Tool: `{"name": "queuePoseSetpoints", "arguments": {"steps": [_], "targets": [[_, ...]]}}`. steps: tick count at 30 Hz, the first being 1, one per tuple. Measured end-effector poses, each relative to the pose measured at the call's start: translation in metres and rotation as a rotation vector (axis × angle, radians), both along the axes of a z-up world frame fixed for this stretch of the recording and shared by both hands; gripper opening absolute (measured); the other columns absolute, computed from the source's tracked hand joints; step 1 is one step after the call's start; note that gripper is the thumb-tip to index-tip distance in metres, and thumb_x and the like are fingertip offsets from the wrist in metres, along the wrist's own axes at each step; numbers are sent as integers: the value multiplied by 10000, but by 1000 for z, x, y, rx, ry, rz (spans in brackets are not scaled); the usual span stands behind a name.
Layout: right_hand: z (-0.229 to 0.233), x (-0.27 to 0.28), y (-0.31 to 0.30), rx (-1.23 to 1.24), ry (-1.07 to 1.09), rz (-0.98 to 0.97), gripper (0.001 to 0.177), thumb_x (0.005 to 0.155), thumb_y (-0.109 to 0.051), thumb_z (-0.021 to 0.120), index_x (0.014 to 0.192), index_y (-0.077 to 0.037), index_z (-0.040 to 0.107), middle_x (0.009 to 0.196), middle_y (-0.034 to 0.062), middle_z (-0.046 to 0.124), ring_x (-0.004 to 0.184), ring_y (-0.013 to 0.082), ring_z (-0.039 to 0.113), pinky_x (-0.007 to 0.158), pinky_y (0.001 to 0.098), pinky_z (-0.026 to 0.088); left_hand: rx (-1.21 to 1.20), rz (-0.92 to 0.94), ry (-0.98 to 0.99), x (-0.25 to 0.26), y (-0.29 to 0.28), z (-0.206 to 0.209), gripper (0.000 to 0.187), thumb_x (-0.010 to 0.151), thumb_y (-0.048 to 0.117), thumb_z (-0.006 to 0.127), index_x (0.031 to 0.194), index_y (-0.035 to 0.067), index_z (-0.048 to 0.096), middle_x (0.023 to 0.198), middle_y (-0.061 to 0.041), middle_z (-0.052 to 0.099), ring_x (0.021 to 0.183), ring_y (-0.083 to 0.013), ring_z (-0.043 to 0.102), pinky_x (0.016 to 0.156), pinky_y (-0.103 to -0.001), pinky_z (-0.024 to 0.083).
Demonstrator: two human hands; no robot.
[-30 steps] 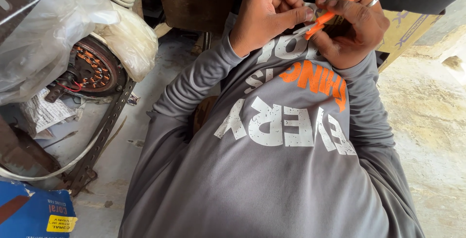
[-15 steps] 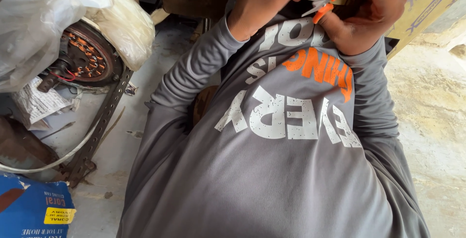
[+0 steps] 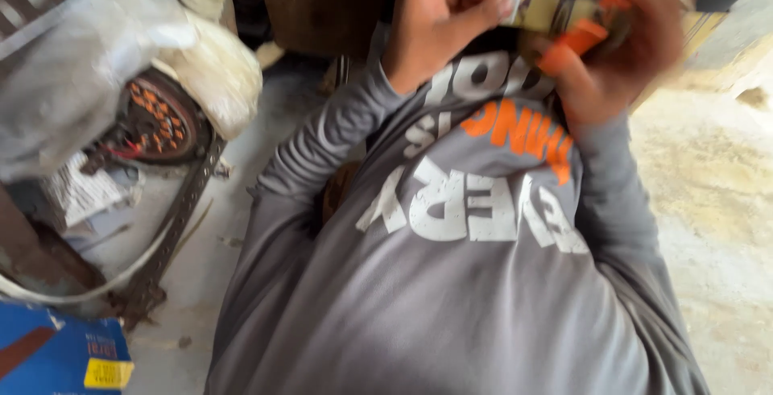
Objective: Repairing a fan motor by cutting and inserting insulation strips into the stator slots.
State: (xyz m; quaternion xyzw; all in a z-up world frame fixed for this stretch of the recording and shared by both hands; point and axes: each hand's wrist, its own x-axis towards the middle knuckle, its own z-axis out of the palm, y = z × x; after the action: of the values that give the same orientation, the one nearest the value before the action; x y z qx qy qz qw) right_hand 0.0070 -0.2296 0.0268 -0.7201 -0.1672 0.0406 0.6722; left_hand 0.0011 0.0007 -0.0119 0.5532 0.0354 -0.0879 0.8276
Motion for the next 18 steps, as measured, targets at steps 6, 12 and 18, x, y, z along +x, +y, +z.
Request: {"name": "queuePoseSetpoints", "arguments": {"steps": [6, 12, 18], "targets": [[64, -34, -57, 56, 573, 43, 464, 976, -176, 772, 1275, 29, 482, 1096, 123, 664, 946, 181, 679, 847, 320, 584, -25, 14, 123, 24, 2, 26, 398, 951, 10, 804, 1083, 54, 431, 872, -83, 742, 833, -92, 721, 758, -245, 607], [58, -29, -42, 330, 1145, 259, 435, 876, -196, 805, 1172, 81, 647, 855, 129, 701, 795, 180, 663, 746, 281, 525, -12, -60, 218, 31, -5, 33, 396, 912, -7, 796, 995, 70, 417, 853, -99, 751, 798, -84, 725, 720, -228, 607], [45, -32, -33, 430, 1281, 281, 331, 914, -146, 748, 1129, 80, 639, 843, 109, 682, 771, 167, 643, 692, 274, 493, -61, -57, 257, 31, -12, 36, 404, 897, -1, 806, 975, 86, 419, 843, -105, 744, 799, -82, 724, 714, -215, 602]]}}
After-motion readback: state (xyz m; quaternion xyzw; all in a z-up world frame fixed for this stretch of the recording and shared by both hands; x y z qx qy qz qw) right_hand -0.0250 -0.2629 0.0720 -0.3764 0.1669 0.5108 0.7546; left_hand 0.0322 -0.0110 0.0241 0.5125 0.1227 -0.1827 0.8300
